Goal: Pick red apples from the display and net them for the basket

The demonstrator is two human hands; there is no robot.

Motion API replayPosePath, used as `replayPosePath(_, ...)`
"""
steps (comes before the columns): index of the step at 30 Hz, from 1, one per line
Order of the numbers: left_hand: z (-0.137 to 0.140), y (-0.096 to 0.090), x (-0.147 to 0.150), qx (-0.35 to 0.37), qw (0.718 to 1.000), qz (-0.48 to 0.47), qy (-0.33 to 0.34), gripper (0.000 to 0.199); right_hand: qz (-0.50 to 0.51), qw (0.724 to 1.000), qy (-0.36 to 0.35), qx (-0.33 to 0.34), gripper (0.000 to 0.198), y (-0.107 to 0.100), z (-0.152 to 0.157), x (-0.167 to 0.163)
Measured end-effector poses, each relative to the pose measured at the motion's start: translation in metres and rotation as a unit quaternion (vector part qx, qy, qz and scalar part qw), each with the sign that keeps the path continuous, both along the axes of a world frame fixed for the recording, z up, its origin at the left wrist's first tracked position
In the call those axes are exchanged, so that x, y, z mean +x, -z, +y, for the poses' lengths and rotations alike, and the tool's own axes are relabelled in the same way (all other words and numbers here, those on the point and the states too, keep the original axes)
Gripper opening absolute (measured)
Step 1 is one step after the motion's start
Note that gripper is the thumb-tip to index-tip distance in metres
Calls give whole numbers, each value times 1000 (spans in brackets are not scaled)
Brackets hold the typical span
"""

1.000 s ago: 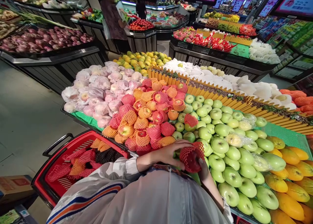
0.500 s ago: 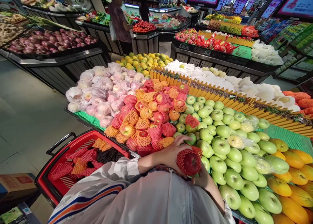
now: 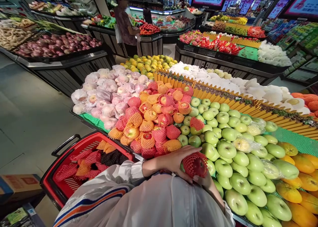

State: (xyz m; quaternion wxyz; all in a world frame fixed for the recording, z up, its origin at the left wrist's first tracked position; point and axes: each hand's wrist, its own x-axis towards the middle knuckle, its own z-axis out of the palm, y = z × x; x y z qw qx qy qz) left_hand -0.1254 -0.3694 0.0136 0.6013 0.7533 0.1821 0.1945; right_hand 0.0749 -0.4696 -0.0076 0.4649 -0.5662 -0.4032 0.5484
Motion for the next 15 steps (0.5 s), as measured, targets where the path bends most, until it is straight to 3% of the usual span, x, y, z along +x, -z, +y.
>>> replayPosePath(3, 1, 5, 6, 46, 999, 7, -26, 126, -19, 999, 27, -29, 67, 1, 2, 3)
replayPosePath(7, -1, 21, 15, 82, 993, 37, -75, 128, -48, 997, 54, -33, 71, 2, 5, 0)
replayPosePath(10, 6, 33, 16, 106, 987, 47, -107, 112, -13, 998, 49, -31, 73, 6, 8, -6)
replayPosePath(12, 23, 36, 12, 120, 980, 50, -154, 103, 23, 999, 36, -27, 74, 7, 10, -9)
replayPosePath(15, 70, 27, 4, 163, 953, 65, -248, 92, 19, 999, 25, -13, 75, 8, 12, -10)
